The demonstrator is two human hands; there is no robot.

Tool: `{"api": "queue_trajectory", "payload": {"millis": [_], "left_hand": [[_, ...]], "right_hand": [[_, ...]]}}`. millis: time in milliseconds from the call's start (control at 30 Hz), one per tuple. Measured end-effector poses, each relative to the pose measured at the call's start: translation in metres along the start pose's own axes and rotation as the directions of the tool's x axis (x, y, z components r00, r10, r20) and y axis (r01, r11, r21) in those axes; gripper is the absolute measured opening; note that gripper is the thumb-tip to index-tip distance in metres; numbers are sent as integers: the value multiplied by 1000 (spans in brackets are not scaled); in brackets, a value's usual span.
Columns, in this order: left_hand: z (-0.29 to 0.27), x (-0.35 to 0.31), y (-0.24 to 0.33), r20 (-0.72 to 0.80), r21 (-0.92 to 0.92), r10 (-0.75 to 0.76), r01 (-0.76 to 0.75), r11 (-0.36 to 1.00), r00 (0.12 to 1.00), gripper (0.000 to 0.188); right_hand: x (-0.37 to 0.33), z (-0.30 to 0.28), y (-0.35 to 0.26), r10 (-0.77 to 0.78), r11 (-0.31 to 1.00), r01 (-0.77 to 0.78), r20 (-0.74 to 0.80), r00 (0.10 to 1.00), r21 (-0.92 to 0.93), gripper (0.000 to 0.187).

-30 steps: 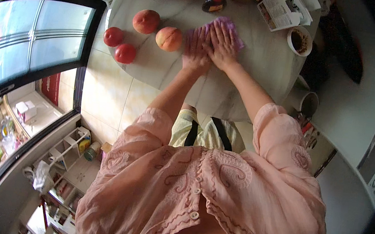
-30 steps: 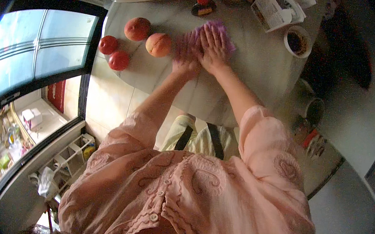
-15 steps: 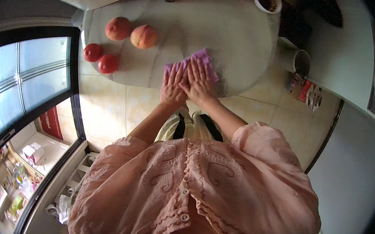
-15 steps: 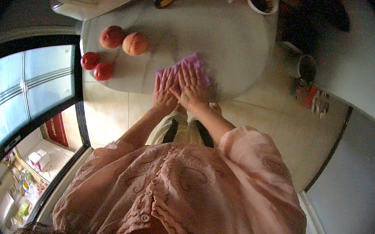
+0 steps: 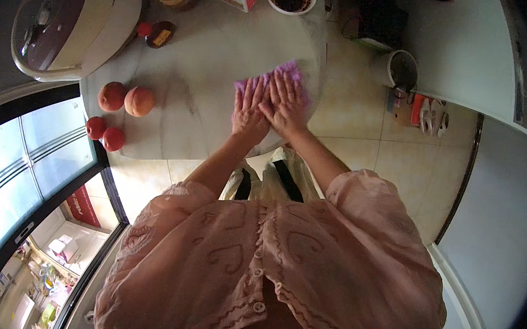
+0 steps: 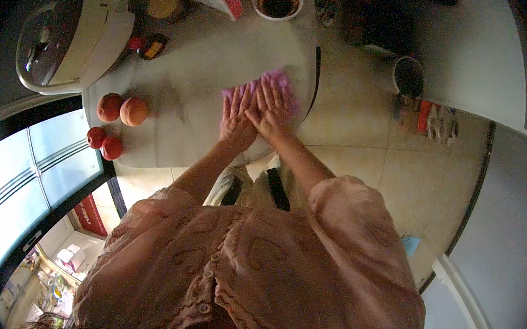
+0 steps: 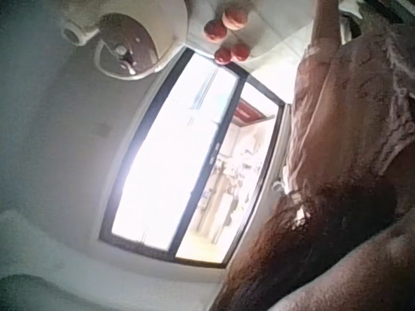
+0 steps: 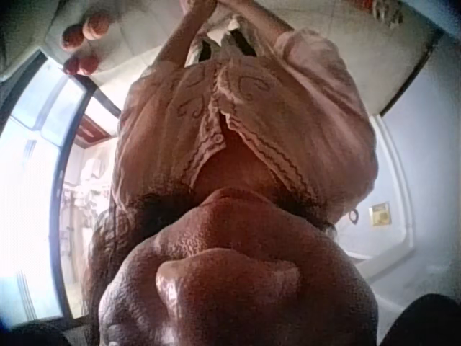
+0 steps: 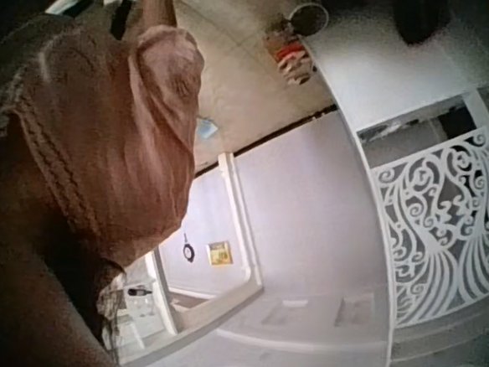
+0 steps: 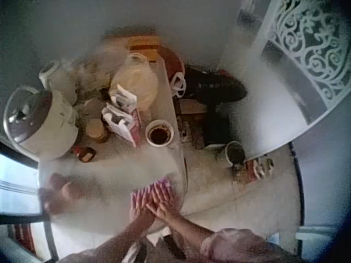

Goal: The person washes a cloth in the kitchen sink, then wipes a dining table and a standing fan. They then sit on the floor to clean a small appliance and finish by wiping the fan again.

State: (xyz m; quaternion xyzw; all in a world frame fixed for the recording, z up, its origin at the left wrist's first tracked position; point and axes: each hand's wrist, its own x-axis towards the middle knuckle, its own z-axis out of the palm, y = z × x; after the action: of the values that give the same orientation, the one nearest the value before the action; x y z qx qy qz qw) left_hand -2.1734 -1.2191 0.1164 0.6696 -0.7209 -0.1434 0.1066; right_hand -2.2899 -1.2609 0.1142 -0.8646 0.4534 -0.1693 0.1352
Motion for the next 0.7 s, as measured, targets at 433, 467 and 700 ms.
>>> {"api": "queue_trajectory", "payload": {"millis": [433,467,700], "left_hand": [[23,118,26,-83,193,113,-95,976,990,57],[26,110,25,-82,192,146,-128,973,986,56],[16,27,27,1,92,255,-254,963,967,57]], "right_hand": [[60,6,104,22,1000,-21,-207,978,6,62],[50,10,101,13,1000,-12,-231,973,4,60],[-26,-2,26,-14,983,-41,-294,956,-180,45]]}}
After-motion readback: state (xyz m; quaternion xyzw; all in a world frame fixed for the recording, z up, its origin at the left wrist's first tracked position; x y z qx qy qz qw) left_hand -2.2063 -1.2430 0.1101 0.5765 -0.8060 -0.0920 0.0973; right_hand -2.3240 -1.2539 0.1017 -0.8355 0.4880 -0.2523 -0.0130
